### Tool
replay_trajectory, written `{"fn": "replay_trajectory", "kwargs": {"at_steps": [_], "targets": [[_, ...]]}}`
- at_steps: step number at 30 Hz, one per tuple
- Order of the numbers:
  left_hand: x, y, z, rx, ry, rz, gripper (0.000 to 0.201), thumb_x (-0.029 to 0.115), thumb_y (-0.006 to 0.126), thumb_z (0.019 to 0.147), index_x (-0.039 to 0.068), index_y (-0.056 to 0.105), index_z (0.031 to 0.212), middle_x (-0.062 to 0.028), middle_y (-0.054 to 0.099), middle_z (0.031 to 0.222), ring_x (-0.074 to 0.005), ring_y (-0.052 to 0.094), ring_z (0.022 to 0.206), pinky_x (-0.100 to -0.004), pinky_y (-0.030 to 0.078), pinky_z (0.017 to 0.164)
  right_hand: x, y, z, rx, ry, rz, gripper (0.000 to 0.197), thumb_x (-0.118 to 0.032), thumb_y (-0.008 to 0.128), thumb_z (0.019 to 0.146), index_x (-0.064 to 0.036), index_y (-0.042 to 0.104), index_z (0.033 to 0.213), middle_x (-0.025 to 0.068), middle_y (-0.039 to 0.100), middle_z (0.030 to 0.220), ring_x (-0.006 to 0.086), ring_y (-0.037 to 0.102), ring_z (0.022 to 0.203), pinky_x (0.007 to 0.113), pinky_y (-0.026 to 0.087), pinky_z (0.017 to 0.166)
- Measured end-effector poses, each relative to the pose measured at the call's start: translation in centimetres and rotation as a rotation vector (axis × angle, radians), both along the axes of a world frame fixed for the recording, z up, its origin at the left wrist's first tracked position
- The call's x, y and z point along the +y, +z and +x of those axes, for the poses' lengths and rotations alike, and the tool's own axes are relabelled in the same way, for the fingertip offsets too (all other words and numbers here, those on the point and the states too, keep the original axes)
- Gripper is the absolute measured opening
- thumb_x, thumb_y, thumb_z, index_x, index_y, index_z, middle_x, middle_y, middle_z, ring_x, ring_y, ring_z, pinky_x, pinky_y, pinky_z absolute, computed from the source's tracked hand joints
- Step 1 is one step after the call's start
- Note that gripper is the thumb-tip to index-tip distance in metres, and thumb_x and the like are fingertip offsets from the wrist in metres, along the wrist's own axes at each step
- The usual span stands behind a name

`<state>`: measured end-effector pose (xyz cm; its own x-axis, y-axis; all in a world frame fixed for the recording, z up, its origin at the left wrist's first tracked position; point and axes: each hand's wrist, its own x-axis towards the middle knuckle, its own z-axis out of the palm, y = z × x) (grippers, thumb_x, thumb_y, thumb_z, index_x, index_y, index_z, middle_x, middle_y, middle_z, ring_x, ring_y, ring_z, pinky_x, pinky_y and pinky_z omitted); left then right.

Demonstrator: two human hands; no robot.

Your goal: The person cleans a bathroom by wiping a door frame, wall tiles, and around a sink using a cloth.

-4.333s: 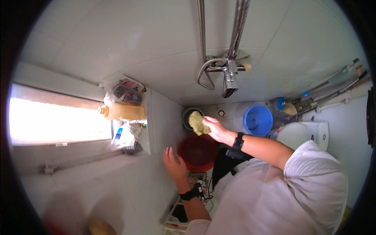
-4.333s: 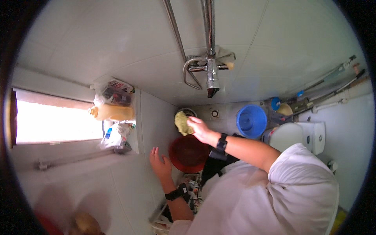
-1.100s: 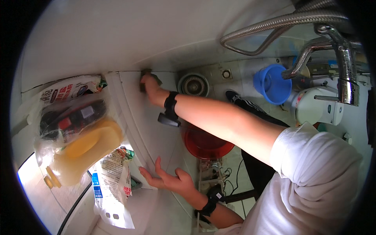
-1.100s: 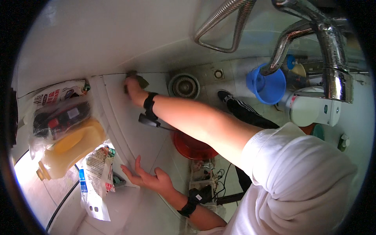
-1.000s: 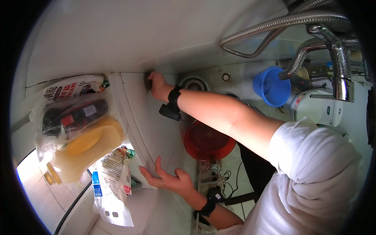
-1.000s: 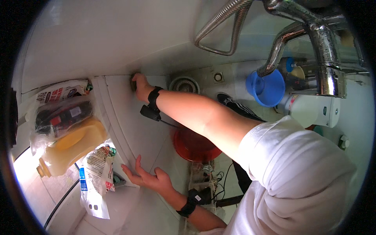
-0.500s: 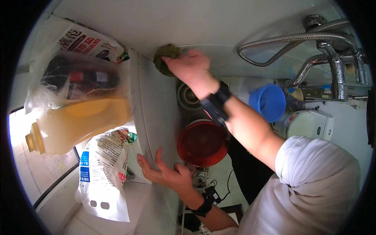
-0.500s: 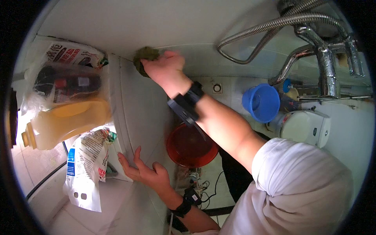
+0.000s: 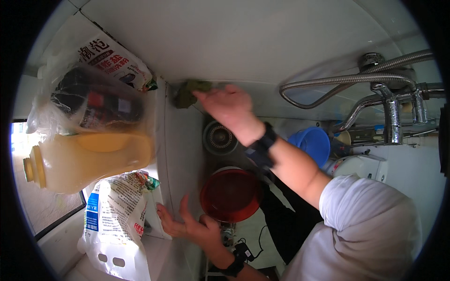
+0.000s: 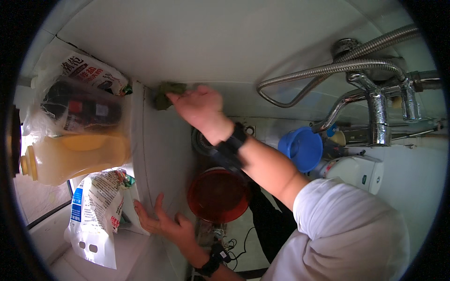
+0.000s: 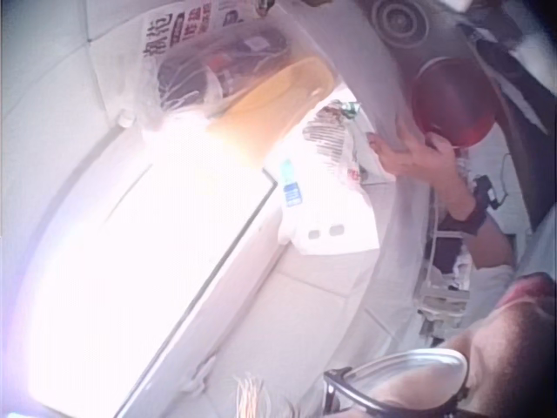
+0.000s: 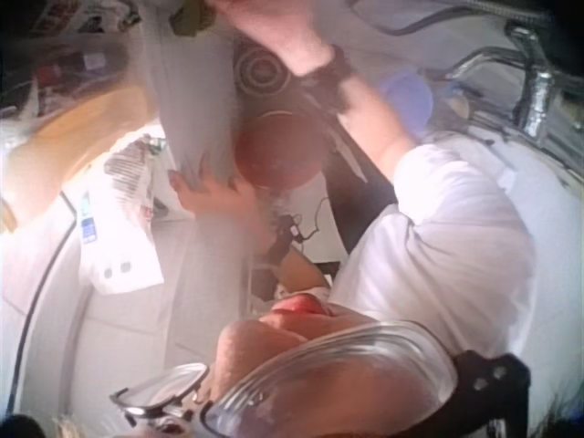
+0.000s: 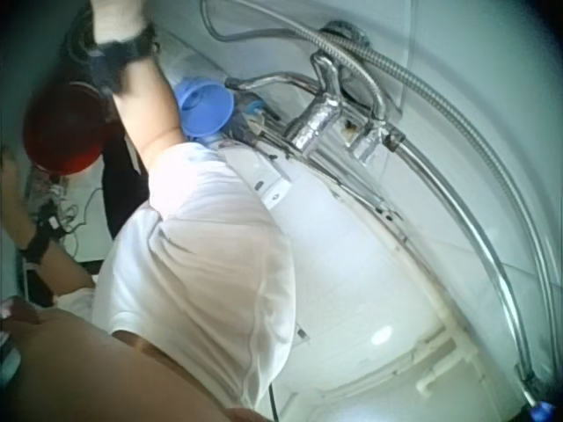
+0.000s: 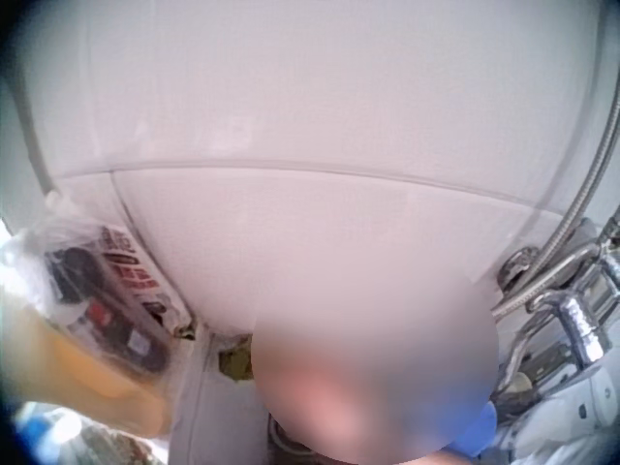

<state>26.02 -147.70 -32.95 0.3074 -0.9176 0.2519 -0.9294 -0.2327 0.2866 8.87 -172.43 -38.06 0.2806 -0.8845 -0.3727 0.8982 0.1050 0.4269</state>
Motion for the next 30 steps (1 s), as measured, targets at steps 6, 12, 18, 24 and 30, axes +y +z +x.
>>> {"fn": "replay_trajectory", "kwargs": {"at_steps": [6, 12, 18, 24, 30], "targets": [[-0.4, 0.3, -0.6, 0.077, -0.014, -0.019, 0.056, 0.002, 0.047, 0.062, 0.001, 0.068, 0.114, -0.0216, 0.036, 0.153, -0.0406, 0.029, 0.143, -0.0522, 0.022, 0.116, 5.4, 16.8, -9.4, -0.289, -0.037, -0.2, 0.077, -0.041, 0.03, 0.102, 0.0099, 0.003, 0.154, 0.0243, 0.01, 0.164, 0.0334, 0.006, 0.154, 0.045, 0.006, 0.127], [-0.1, 0.3, -0.3, 0.059, -0.019, -0.038, 0.054, 0.004, 0.048, 0.063, 0.002, 0.068, 0.113, -0.022, 0.036, 0.153, -0.0411, 0.03, 0.143, -0.0555, 0.022, 0.114, 5.8, 18.9, -11.9, 0.244, -0.131, -0.408, 0.086, -0.045, 0.037, 0.1, 0.0134, 0.001, 0.152, 0.0228, 0.008, 0.165, 0.0336, 0.009, 0.153, 0.045, 0.006, 0.127], [0.0, 0.5, -0.4, 0.048, -0.017, -0.028, 0.056, 0.002, 0.048, 0.062, 0.002, 0.068, 0.114, -0.0214, 0.035, 0.154, -0.041, 0.028, 0.145, -0.0551, 0.02, 0.115, -1.5, 10.1, -1.9, -0.074, 0.173, -0.083, 0.07, -0.025, 0.032, 0.097, 0.0164, 0.011, 0.149, 0.0277, 0.013, 0.162, 0.039, 0.016, 0.15, 0.05, 0.006, 0.126], [0.2, 0.1, 0.2, 0.022, -0.048, -0.027, 0.056, 0.002, 0.048, 0.062, 0.004, 0.067, 0.116, -0.0219, 0.037, 0.153, -0.042, 0.032, 0.143, -0.0543, 0.024, 0.114, -1.2, -2.9, 2.7, 0.196, -0.036, 0.055, 0.065, -0.018, 0.031, 0.096, 0.0095, 0.013, 0.152, 0.0222, 0.014, 0.163, 0.0357, 0.009, 0.152, 0.049, 0.005, 0.126], [0.4, 0.0, 0.4, 0.019, -0.045, -0.011, 0.058, 0.001, 0.048, 0.062, 0.005, 0.066, 0.117, -0.0222, 0.037, 0.154, -0.0422, 0.032, 0.142, -0.054, 0.025, 0.114, 1.4, 0.9, -2.3, 0.331, -0.046, -0.016, 0.062, -0.026, 0.028, 0.101, 0.0107, 0.016, 0.15, 0.0237, 0.015, 0.162, 0.0359, 0.01, 0.152, 0.05, 0.006, 0.125]]}}
